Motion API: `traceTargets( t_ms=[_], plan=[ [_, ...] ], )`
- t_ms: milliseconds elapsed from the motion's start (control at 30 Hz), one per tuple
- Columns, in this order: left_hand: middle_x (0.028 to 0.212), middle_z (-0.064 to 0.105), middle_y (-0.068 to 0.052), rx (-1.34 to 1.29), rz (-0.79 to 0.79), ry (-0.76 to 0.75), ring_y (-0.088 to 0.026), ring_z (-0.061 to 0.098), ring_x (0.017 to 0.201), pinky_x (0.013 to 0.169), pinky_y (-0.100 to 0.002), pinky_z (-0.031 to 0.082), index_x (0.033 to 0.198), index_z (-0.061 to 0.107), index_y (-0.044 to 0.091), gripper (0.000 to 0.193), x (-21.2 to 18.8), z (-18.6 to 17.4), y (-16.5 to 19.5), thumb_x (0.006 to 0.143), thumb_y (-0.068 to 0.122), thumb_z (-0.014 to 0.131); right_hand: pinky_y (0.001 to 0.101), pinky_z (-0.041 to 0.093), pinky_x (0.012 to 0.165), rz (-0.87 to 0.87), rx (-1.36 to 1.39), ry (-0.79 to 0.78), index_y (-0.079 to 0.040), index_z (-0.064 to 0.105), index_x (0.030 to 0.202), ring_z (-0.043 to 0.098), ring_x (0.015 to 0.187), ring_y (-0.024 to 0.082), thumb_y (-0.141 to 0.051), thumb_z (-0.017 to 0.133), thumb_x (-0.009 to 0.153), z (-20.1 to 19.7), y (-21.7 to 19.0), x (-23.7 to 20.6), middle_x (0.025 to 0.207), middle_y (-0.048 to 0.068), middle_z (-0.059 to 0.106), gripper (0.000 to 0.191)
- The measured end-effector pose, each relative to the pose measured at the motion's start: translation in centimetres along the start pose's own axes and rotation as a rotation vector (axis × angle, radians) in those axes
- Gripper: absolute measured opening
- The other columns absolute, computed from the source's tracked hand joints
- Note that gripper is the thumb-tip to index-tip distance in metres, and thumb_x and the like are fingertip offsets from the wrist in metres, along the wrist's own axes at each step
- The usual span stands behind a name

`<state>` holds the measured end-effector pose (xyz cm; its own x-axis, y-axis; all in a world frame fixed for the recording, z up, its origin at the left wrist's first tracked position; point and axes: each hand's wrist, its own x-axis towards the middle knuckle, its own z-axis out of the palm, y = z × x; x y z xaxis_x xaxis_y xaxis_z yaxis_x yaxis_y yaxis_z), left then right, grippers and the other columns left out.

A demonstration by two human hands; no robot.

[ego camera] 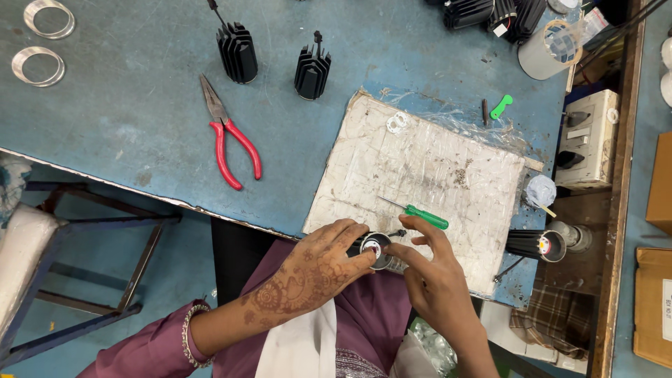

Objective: The person assembles small cylindrical LED modules by applying adhesive with a caulking gun, inserting LED components, and securing them with a screwdriver. The person handles multiple modules one at a time, placing finished units on the workbench.

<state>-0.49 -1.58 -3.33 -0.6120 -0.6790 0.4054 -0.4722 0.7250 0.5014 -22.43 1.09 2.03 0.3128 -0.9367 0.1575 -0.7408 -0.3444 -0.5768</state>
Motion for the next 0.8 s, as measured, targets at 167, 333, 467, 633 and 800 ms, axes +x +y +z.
traceTargets(
  t_ms=[167,333,467,633,800],
  plan=[
    [0.127,0.062,-0.016,-0.054,-0.026,0.021,-0.033,0.059,0.125,0.1,-0.043,0.053,0.112,0.067,0.013,0.027,-0.3,0.1,-0.1,0.092,0.031,0.071,0.0429,0.056,0.099,0.064,0.194,-0.001,-0.006,0.072,0.112,0.06,0.132,0.035,0.02,0.052,0.073,0.3,0.0,-0.5,0.143,0.019,0.053,0.051],
    [0.126,0.062,-0.015,-0.031,0.03,0.011,-0.032,0.059,0.126,0.108,-0.047,0.048,0.113,0.068,0.011,0.024,-0.2,-0.3,-0.4,0.094,0.025,0.069,0.0403,0.057,0.096,0.09,0.206,0.018,-0.006,0.07,0.115,0.062,0.13,0.034,0.02,0.051,0.074,0.9,0.1,-1.0,0.143,0.02,0.052,0.052],
    [0.133,0.062,-0.014,0.088,0.042,-0.004,-0.031,0.054,0.13,0.108,-0.051,0.042,0.111,0.07,0.013,0.023,0.0,-0.9,0.0,0.093,0.026,0.067,0.0395,0.055,0.095,0.014,0.107,0.018,-0.007,0.072,0.117,0.062,0.125,0.032,0.019,0.055,0.074,1.0,0.5,-1.2,0.142,0.019,0.054,0.053],
    [0.141,0.058,-0.011,0.207,0.01,-0.071,-0.032,0.049,0.133,0.107,-0.054,0.04,0.107,0.072,0.02,0.02,0.4,-1.6,0.6,0.089,0.025,0.065,0.0384,0.056,0.097,0.071,0.166,0.048,-0.007,0.073,0.113,0.066,0.124,0.03,0.02,0.053,0.072,1.4,0.8,-1.7,0.138,0.017,0.058,0.053],
    [0.147,0.052,-0.011,0.25,-0.023,-0.11,-0.034,0.046,0.136,0.106,-0.058,0.038,0.109,0.072,0.023,0.024,0.4,-2.4,0.8,0.085,0.024,0.066,0.0363,0.056,0.1,0.15,0.302,0.106,-0.004,0.07,0.114,0.069,0.122,0.028,0.022,0.048,0.074,2.4,0.7,-1.8,0.135,0.016,0.061,0.053]
  ],
)
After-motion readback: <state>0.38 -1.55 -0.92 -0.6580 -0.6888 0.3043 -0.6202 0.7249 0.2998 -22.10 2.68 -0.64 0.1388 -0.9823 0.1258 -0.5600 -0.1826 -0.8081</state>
